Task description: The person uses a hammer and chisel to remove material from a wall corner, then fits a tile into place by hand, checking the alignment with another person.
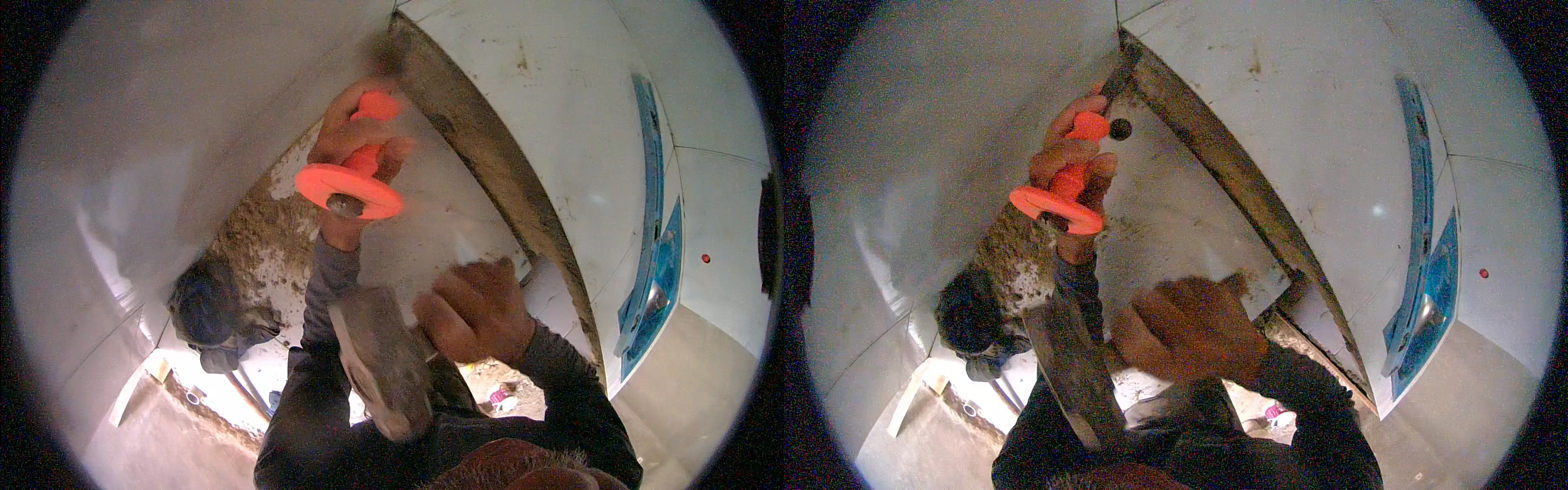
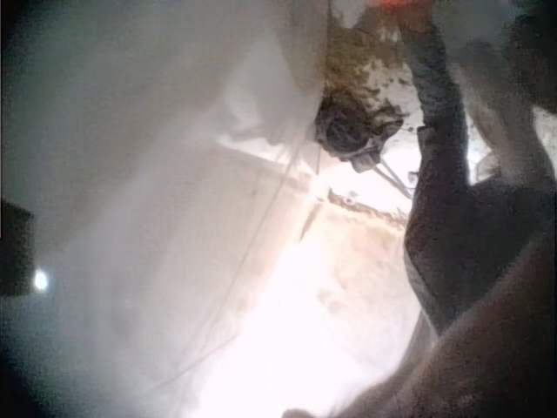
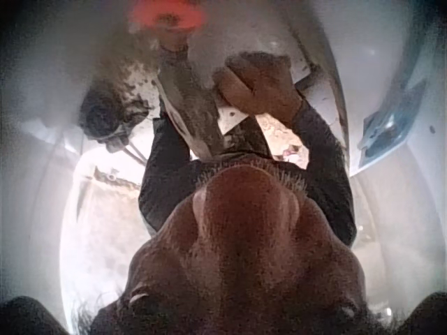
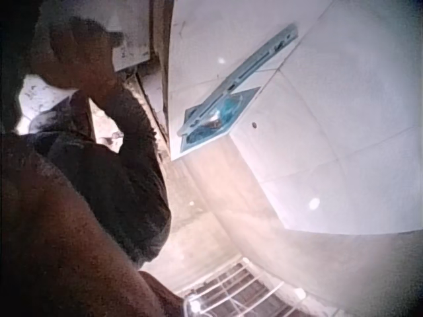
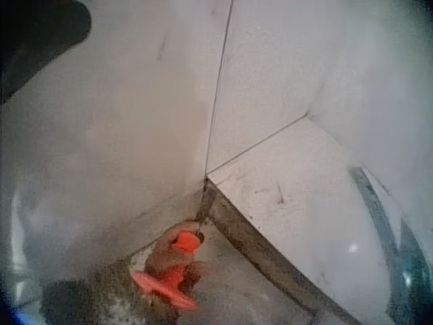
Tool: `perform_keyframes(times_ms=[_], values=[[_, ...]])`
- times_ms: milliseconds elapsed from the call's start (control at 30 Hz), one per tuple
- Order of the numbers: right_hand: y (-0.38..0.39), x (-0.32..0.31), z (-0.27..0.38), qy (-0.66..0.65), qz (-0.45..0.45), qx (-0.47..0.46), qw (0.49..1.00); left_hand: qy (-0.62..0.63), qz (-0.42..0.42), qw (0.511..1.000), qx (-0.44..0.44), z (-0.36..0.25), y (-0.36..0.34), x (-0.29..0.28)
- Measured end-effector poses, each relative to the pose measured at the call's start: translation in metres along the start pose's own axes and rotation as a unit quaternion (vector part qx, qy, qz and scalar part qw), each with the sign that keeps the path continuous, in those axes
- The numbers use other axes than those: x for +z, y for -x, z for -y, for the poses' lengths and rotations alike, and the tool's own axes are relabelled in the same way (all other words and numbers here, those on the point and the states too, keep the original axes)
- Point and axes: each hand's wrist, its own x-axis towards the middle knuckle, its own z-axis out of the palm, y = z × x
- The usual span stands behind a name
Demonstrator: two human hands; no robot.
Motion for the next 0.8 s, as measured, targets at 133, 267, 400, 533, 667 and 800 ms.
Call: perform_keyframes(times_ms=[133, 267, 400, 533, 667, 800], values=[[-0.037, 0.004, 0.005, -0.007, 0.049, 0.106, 0.993, 0.131, 0.013, 0.979, 0.158, 0.023, -0.019, -0.007], [-0.028, -0.021, 0.025, -0.016, 0.087, -0.026, 0.996, 0.027, 0.000, 1.000, 0.015, -0.002, -0.015, -0.004], [-0.019, -0.001, 0.001, 0.162, 0.106, 0.049, 0.980, 0.062, -0.019, 0.997, 0.048, 0.011, -0.016, -0.002], [-0.022, -0.005, 0.000, 0.072, 0.051, 0.055, 0.995, -0.036, -0.004, 0.999, 0.036, 0.015, -0.015, -0.004], [-0.011, -0.034, 0.023, -0.029, 0.057, -0.128, 0.990, -0.153, 0.025, 0.986, 0.069, 0.017, -0.005, 0.000], [-0.026, -0.005, -0.025, 0.077, 0.005, 0.052, 0.996, -0.119, 0.011, 0.993, -0.020, 0.030, -0.008, 0.001]])
